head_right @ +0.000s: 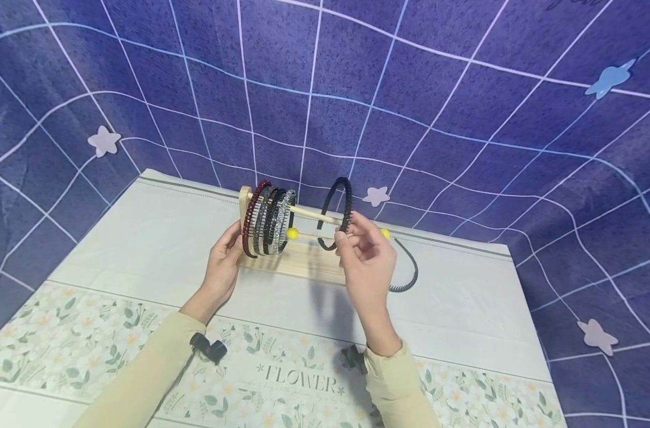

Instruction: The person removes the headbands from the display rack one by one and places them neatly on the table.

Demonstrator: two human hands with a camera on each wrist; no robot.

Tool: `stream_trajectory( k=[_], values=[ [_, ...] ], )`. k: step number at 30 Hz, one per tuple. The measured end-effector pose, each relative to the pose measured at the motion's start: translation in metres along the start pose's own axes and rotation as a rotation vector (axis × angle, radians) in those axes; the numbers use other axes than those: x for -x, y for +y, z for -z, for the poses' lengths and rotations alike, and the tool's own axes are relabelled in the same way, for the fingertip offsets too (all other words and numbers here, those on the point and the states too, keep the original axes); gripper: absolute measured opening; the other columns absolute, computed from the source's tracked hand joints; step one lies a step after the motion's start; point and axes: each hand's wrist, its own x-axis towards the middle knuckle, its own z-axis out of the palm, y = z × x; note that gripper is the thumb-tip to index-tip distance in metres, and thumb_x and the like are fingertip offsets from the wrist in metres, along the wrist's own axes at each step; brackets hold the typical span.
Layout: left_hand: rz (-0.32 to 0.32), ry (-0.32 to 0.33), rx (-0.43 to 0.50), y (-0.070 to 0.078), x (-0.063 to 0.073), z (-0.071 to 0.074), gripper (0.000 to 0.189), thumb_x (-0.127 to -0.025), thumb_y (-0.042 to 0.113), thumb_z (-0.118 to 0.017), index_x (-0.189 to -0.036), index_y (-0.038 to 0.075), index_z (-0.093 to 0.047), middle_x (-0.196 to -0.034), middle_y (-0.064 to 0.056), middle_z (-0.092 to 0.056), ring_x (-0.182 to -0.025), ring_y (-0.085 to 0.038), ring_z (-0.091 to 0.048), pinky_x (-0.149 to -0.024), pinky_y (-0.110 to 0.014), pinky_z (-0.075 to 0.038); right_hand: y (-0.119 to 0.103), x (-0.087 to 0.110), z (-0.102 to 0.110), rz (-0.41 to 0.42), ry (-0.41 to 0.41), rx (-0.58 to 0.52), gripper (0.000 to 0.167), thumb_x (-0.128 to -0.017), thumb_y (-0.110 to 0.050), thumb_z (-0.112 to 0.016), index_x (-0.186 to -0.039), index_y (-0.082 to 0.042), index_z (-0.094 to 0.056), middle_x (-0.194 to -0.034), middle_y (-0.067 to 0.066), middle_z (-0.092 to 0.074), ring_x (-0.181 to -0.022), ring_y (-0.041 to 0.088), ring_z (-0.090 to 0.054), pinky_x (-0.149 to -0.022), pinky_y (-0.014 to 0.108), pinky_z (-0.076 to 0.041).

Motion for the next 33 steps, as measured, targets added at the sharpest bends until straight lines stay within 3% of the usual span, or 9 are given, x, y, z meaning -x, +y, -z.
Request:
stream_trajectory(
  k=[9, 33],
  values=[
    [0.005, 0.002, -0.006, 0.000, 0.000, 0.000, 0.054, -0.119, 0.015, -0.051, -0.170, 0.004, -0.039, -0.176, -0.011, -0.041, -0.160, -0.029, -0.041, -0.131, -0.031, -0.041, -0.001, -0.002, 0.005, 0.006, 0.015, 0.020, 0.034, -0.095, 0.012, -0.072, -0.129, 0.012, -0.073, -0.092, -0.003, -0.076, -0.065, 0.002, -0.065, -0.048, 0.014, -0.052],
    [-0.009, 0.002, -0.008, -0.001, -0.001, 0.000, 0.055, -0.118, 0.017, -0.053, -0.170, 0.004, -0.040, -0.175, -0.012, -0.042, -0.160, -0.030, -0.041, -0.130, -0.030, -0.042, -0.010, -0.006, 0.031, 0.050, 0.054, 0.029, 0.030, -0.097, 0.009, -0.073, -0.126, 0.006, -0.077, -0.091, 0.002, -0.077, -0.064, 0.005, -0.063, -0.051, 0.015, -0.054]
  ],
)
